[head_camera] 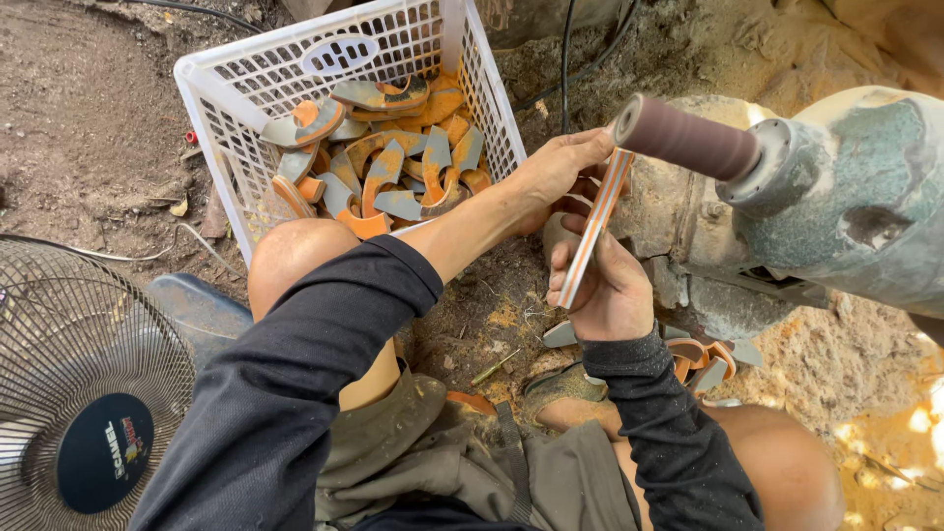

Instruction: The person sits on the ground and uses a bench grinder to smooth the edges of orange and gray sandal soles. They pick up each sole from a white basket, press it against the rotating grinding wheel, and then place it on the ground beside them.

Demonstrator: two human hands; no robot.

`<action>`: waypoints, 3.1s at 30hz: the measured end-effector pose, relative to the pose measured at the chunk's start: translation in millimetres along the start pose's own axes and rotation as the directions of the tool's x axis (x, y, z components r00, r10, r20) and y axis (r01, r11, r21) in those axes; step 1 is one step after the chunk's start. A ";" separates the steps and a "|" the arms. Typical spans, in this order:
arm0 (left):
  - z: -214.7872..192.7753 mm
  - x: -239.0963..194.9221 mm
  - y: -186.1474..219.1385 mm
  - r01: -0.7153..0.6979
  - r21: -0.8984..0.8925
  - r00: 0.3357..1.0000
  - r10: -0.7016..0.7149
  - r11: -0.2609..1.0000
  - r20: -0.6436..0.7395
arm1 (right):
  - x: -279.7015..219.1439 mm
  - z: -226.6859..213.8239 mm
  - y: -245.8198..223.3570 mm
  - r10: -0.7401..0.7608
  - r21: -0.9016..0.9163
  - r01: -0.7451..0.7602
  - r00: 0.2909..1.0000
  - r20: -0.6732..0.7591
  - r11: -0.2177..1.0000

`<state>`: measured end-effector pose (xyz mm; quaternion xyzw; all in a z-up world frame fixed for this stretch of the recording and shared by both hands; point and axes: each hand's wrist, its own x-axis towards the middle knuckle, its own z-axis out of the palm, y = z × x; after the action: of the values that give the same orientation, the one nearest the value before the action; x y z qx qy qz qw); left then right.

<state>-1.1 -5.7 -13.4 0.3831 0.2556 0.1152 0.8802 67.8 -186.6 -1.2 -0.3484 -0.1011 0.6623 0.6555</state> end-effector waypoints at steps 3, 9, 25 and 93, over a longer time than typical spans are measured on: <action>-0.7 3.9 -6.0 -0.057 0.072 0.993 0.064 0.996 -0.103 | 3.9 3.9 -5.6 0.040 0.080 -0.037 0.998 -0.040 0.996; -12.9 15.6 -4.8 -0.240 -0.010 0.969 0.239 0.971 -0.064 | 8.3 28.3 -19.8 0.024 -0.120 -0.033 0.997 -0.072 0.992; -23.9 52.1 21.2 -0.341 -0.221 0.916 0.376 0.914 0.141 | 15.9 58.7 -44.8 -0.657 -0.969 0.062 0.724 0.210 -0.241; -2.6 -51.4 -2.2 -0.097 -0.057 0.994 0.094 0.994 -0.050 | -42.2 62.5 -73.0 -0.245 -0.787 -0.081 0.926 -0.286 0.612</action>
<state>-45.8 -26.1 2.1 0.3656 0.2540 0.1735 0.8784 84.5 -197.3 101.9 -0.7117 -0.2734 0.4417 0.4729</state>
